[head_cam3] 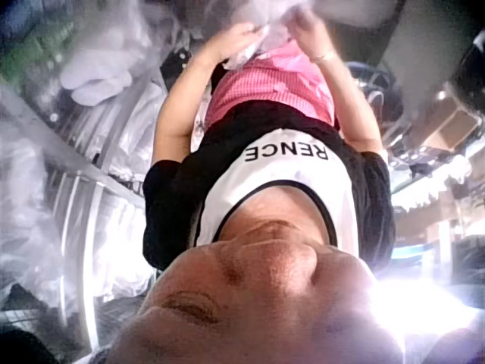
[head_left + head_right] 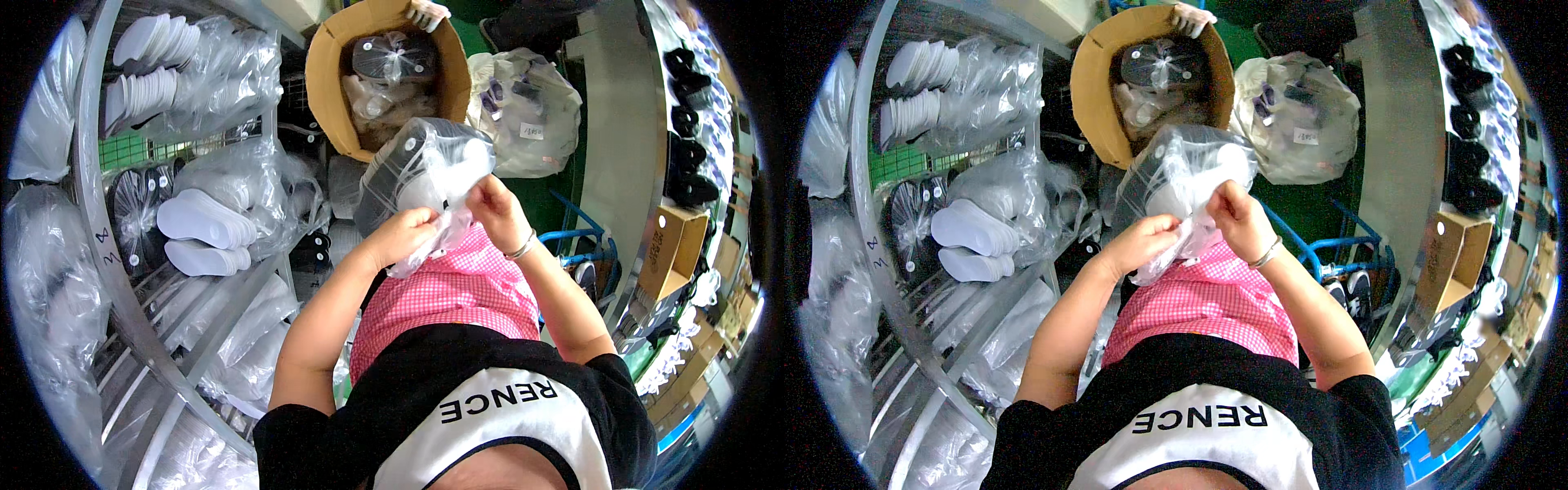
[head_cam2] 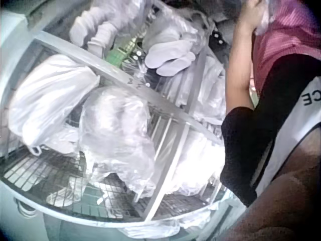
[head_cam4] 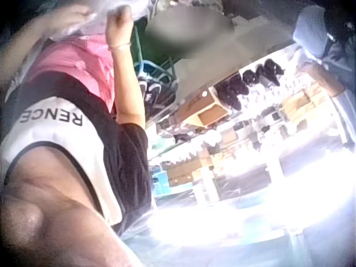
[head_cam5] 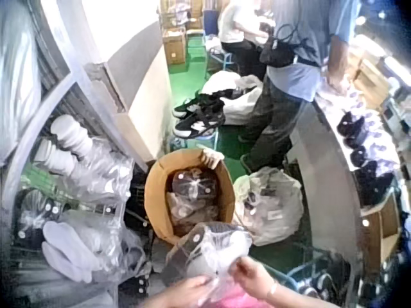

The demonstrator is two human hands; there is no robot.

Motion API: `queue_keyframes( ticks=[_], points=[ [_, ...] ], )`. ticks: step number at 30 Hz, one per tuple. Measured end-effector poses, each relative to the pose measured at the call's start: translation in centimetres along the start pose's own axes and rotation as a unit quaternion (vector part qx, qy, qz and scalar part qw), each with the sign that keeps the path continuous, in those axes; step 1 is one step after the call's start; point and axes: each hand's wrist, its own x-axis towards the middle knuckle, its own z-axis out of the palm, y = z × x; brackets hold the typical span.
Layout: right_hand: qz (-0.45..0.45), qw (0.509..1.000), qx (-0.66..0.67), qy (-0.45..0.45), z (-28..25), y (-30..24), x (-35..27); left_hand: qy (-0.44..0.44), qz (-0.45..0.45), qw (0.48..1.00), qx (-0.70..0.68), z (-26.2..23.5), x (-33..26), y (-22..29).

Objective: The person picks up several black shoe insoles from a table, walks over to storage shelves and bins, places the insoles into plastic bags, ties the bags, and puts them into a large cardboard box before returning to a conveyor line to pick up and organize white and purple sneakers.

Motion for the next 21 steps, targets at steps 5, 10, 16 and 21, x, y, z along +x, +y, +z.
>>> queue_keyframes(
  ticks=[5, 10, 16, 21],
  points=[
    [-0.285, 0.843, -0.455, 0.000, 0.7, -3.4, -1.6, 0.038, 0.031, 0.999, -0.022, 1.0, 0.2, 0.0],
    [-0.336, 0.869, -0.362, 0.028, 1.4, -2.3, -2.2, 0.089, 0.110, 0.979, 0.146, -0.2, 0.5, -0.3],
    [-0.383, 0.890, -0.219, -0.112, 4.5, -10.1, -7.0, 0.209, 0.008, 0.871, 0.444, -1.8, -0.5, -0.3],
    [-0.077, 0.995, 0.067, 0.022, 1.3, -2.7, -1.4, 0.259, 0.129, 0.916, 0.279, -1.4, 1.3, -2.6]
  ],
)
